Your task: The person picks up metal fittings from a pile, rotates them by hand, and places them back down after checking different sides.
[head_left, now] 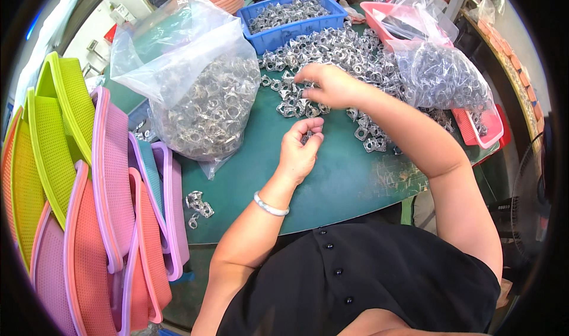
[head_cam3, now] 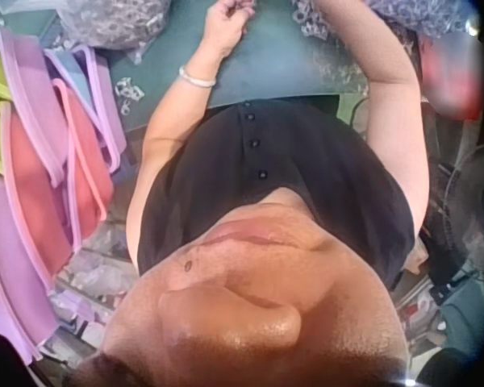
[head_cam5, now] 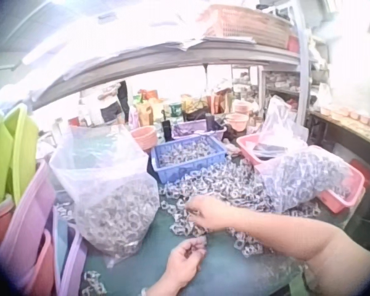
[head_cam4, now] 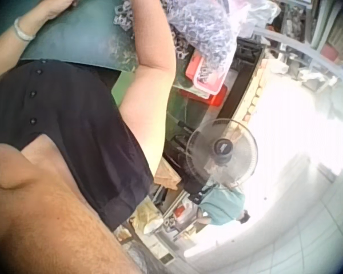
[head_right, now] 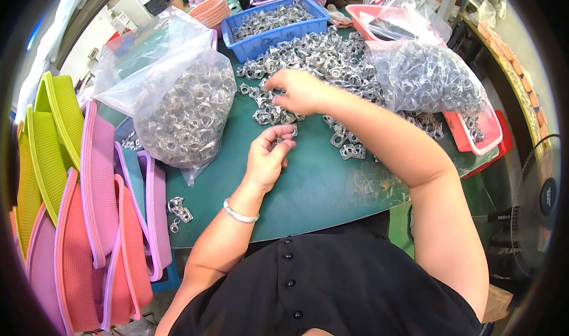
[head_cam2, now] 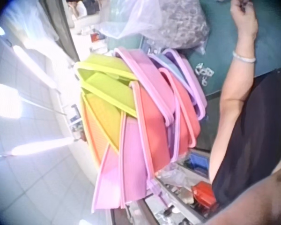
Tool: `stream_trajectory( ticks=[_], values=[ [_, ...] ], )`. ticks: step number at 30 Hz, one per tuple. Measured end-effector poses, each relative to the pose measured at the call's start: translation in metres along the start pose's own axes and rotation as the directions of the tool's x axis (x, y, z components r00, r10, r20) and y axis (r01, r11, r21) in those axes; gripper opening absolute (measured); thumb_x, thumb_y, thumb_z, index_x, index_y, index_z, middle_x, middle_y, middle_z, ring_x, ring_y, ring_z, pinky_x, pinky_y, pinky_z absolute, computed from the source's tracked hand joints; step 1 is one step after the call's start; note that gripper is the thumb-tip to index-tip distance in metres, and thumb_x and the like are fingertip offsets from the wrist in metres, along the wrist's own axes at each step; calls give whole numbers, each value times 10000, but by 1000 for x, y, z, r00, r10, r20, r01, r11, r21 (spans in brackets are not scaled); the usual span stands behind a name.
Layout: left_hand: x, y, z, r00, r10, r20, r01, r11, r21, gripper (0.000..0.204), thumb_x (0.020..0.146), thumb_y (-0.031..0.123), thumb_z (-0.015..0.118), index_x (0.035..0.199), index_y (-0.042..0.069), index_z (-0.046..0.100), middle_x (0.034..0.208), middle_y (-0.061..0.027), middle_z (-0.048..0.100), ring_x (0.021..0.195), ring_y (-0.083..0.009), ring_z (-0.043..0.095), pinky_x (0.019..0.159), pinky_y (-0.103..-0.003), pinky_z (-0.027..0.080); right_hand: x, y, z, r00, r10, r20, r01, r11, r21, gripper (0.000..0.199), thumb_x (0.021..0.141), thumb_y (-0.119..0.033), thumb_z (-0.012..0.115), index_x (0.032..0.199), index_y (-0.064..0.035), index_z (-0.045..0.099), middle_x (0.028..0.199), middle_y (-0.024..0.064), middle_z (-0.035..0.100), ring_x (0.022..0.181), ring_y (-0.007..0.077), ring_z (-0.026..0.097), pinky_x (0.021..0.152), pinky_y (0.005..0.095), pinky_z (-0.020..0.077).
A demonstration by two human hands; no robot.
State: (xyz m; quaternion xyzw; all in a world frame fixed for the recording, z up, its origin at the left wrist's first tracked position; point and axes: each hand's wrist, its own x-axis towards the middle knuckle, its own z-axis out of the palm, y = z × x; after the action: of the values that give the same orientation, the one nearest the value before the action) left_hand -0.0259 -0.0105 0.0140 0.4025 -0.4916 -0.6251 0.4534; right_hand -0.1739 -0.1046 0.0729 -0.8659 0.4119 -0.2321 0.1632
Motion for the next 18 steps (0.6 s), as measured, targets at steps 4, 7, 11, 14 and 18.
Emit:
stream_trajectory(
  ticks=[4,7,11,14,18],
  values=[
    [4,4,-8,889,452,69,-450,838,310,178,821,3,521,982,36,590,878,-2,549,596,-22,456,480,-155,382,-34,0,29,994,-64,85,89,934,-346,511,735,-357,625,1206,-213,488,1324,124,357,1224,367,295,935,601,240],
    [2,35,-12,791,612,18,-566,720,401,189,786,-38,529,949,33,594,841,-17,552,645,-55,487,531,-173,403,-45,-5,33,990,-57,131,107,904,-414,516,727,-396,627,1183,-182,517,1282,114,400,1231,351,290,949,567,241],
    [8,124,-21,433,872,228,-695,162,701,187,745,-57,544,902,19,608,834,-69,566,803,-154,537,702,-251,430,-60,-14,29,971,-110,214,195,879,-434,458,714,-318,651,1122,-142,546,1260,103,407,1156,288,386,909,472,308],
    [27,193,-32,184,931,315,-564,-163,809,182,721,0,533,872,37,627,813,-95,582,740,-224,553,690,-298,440,-76,-25,26,949,4,317,80,965,-251,429,723,-304,645,1114,-145,566,1264,116,396,1141,277,393,907,440,318],
    [61,243,-85,486,821,300,-126,-274,953,218,761,140,521,942,98,636,917,-110,609,826,-283,575,749,-349,450,-89,-25,26,943,-156,295,214,961,-175,404,715,-253,656,1097,-146,573,1247,122,406,1143,289,387,896,439,332]
  ],
)
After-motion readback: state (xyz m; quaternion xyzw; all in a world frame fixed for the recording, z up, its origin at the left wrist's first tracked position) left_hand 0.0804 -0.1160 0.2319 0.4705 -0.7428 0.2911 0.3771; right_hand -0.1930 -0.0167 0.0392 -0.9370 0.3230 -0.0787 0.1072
